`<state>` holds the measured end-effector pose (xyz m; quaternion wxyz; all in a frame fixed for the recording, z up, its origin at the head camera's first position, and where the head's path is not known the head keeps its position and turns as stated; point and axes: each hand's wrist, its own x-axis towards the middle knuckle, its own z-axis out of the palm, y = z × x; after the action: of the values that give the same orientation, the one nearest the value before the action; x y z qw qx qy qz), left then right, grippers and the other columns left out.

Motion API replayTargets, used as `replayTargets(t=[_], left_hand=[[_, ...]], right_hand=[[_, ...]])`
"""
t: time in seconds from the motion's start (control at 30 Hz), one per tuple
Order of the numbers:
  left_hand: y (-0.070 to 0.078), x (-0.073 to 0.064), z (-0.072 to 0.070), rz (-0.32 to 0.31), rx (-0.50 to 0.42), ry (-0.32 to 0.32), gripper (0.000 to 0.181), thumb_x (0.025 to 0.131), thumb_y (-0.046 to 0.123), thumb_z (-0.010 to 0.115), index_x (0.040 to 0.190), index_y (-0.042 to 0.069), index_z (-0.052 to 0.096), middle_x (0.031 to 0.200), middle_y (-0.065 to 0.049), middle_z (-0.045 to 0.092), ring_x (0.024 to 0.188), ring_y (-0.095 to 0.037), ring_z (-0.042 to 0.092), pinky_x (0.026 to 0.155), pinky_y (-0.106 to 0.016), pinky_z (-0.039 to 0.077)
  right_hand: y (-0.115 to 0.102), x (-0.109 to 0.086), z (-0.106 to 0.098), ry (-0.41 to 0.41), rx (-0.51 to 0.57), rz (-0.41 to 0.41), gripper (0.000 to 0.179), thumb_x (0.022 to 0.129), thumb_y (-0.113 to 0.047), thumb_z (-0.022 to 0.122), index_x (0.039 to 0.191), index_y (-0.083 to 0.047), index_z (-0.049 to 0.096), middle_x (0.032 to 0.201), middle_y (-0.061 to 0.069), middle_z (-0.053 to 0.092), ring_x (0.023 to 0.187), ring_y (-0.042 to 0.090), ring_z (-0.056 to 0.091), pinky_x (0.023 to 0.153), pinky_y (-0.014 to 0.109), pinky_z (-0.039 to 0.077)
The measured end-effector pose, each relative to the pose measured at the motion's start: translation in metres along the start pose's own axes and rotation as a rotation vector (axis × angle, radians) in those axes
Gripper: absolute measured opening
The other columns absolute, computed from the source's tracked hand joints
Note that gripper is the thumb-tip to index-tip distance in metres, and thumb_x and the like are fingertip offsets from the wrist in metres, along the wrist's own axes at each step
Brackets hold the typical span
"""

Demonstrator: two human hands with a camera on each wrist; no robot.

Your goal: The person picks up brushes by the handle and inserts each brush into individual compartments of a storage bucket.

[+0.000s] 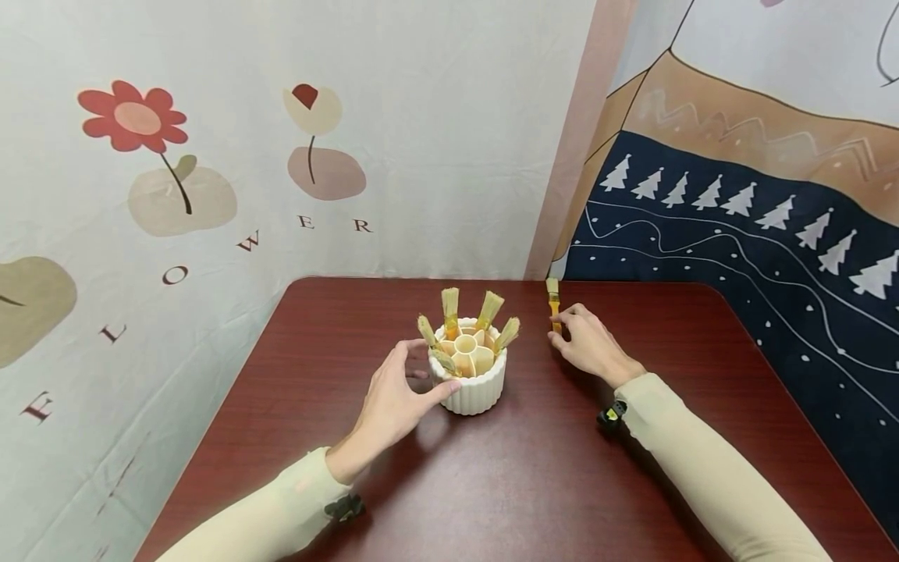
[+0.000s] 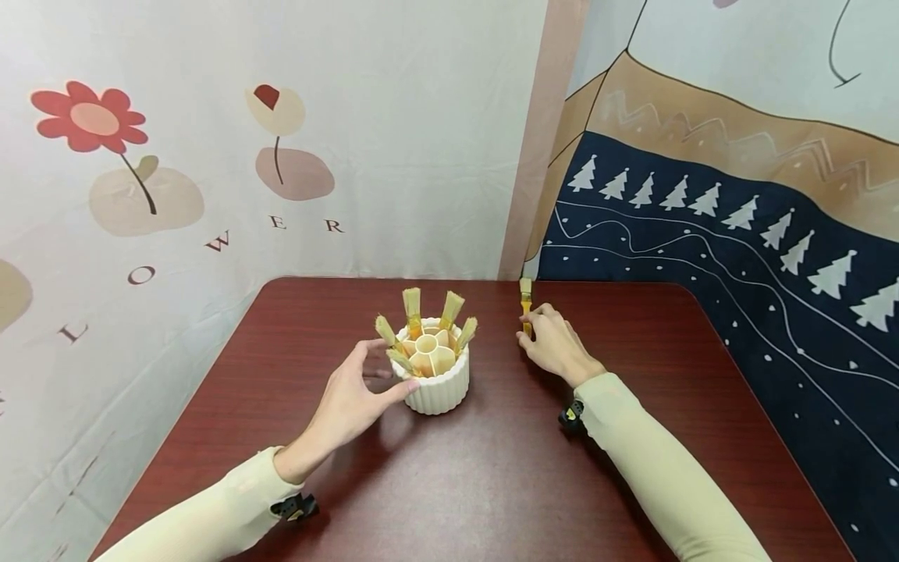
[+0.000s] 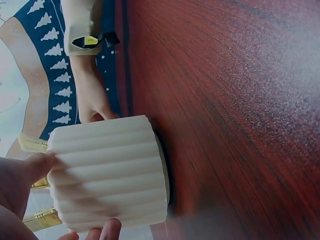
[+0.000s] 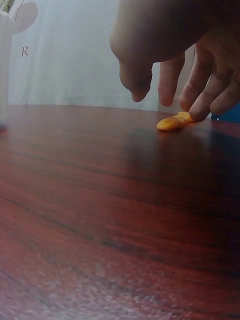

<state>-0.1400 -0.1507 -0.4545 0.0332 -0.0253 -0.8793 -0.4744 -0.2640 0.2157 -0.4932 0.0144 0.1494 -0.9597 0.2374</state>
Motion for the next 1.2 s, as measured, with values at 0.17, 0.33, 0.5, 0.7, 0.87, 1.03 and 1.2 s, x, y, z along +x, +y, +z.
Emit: replayTargets(t=[0.17, 0.33, 0.5, 0.7, 0.87, 1.03, 1.2], left_hand=[[0.0010, -0.0003, 0.0000, -0.008, -0.007, -0.003, 0.082, 0.091, 0.048, 0.102, 0.156, 0.021, 0.061, 0.145, -0.003, 0.076, 0.120, -0.028, 0.083, 0.110, -0.059, 0.067], [0.0014, -0.0004, -0.0004, -0.015, 0.003, -0.006, 0.082, 0.090, 0.049, 0.103, 0.156, 0.023, 0.061, 0.147, 0.000, 0.075, 0.121, -0.025, 0.083, 0.109, -0.054, 0.067], [0.0013, -0.0005, -0.0005, -0.012, 0.013, -0.003, 0.082, 0.090, 0.050, 0.103, 0.156, 0.024, 0.061, 0.148, 0.001, 0.074, 0.119, -0.023, 0.083, 0.108, -0.052, 0.067], [0.0002, 0.0001, -0.0008, -0.006, 0.000, -0.007, 0.082, 0.090, 0.049, 0.103, 0.155, 0.023, 0.062, 0.147, 0.000, 0.075, 0.119, -0.024, 0.083, 0.109, -0.055, 0.067], [0.0004, -0.0007, -0.0009, -0.009, -0.002, -0.009, 0.082, 0.090, 0.049, 0.103, 0.156, 0.023, 0.061, 0.149, 0.000, 0.074, 0.120, -0.024, 0.083, 0.110, -0.055, 0.067], [0.0002, -0.0010, -0.0004, -0.016, -0.005, -0.009, 0.082, 0.090, 0.049, 0.103, 0.156, 0.023, 0.061, 0.149, 0.001, 0.073, 0.120, -0.024, 0.082, 0.110, -0.055, 0.067], [-0.0002, -0.0016, 0.0001, -0.021, -0.010, -0.011, 0.081, 0.091, 0.049, 0.102, 0.156, 0.023, 0.061, 0.148, 0.002, 0.073, 0.120, -0.024, 0.082, 0.110, -0.054, 0.066]], right_hand=[[0.0030, 0.0020, 0.0008, 0.002, -0.015, -0.014, 0.044, 0.115, -0.021, 0.073, 0.150, 0.006, 0.073, 0.148, 0.028, 0.066, 0.128, 0.042, 0.070, 0.112, 0.060, 0.065], [0.0045, 0.0027, 0.0020, -0.005, -0.041, -0.031, 0.046, 0.114, -0.020, 0.073, 0.150, 0.009, 0.072, 0.147, 0.029, 0.067, 0.131, 0.043, 0.069, 0.114, 0.060, 0.064], [0.0049, 0.0025, 0.0024, -0.010, -0.050, -0.036, 0.047, 0.114, -0.020, 0.073, 0.150, 0.010, 0.071, 0.147, 0.030, 0.067, 0.133, 0.044, 0.068, 0.115, 0.060, 0.064], [0.0049, 0.0006, 0.0030, -0.018, -0.056, -0.027, 0.046, 0.115, -0.020, 0.074, 0.149, 0.010, 0.072, 0.147, 0.029, 0.066, 0.135, 0.045, 0.068, 0.117, 0.061, 0.063], [0.0049, -0.0020, 0.0037, -0.013, -0.060, -0.028, 0.043, 0.114, -0.019, 0.074, 0.146, 0.009, 0.074, 0.144, 0.028, 0.068, 0.132, 0.044, 0.070, 0.115, 0.060, 0.065], [0.0038, -0.0040, 0.0028, 0.003, -0.050, -0.033, 0.038, 0.113, -0.016, 0.077, 0.141, 0.008, 0.077, 0.140, 0.027, 0.071, 0.126, 0.042, 0.074, 0.112, 0.059, 0.067], [0.0050, -0.0057, 0.0020, 0.029, -0.050, -0.048, 0.030, 0.109, -0.010, 0.080, 0.133, 0.008, 0.080, 0.134, 0.028, 0.074, 0.117, 0.041, 0.076, 0.107, 0.059, 0.069]])
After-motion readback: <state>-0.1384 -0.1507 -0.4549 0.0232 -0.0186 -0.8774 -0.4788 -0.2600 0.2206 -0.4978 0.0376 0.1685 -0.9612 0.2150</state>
